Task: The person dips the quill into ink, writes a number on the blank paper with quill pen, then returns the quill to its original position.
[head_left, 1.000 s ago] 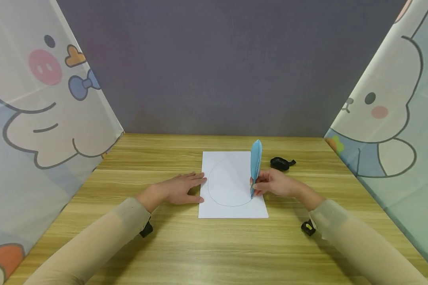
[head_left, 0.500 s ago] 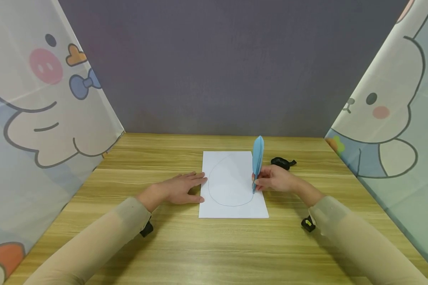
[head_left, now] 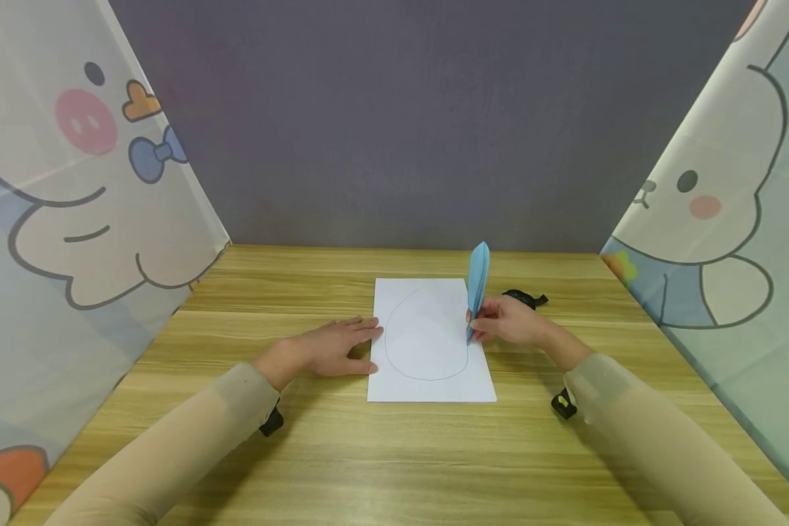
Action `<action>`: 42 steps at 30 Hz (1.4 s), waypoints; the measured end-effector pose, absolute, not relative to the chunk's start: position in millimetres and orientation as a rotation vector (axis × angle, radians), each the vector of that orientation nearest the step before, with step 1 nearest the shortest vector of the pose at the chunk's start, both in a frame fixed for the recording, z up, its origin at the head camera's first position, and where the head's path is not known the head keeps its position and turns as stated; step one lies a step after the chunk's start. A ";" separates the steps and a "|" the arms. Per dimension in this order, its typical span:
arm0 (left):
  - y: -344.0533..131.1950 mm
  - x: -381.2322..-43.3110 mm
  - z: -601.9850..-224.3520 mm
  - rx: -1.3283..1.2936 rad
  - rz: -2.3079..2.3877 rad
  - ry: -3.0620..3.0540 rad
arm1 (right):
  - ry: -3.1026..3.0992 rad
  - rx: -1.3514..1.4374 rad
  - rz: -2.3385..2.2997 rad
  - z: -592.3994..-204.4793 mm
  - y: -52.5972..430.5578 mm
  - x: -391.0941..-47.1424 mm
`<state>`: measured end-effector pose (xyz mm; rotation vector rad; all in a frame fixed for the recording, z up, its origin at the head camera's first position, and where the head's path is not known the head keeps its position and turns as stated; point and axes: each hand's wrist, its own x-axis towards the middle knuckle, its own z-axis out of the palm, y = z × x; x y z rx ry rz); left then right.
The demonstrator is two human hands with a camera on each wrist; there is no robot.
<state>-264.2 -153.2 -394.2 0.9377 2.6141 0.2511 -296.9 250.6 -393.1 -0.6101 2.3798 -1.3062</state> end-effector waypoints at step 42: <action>-153.3 -264.3 -395.8 0.937 0.261 2.620 | 2.527 -0.458 -1.317 -396.5 231.8 -327.0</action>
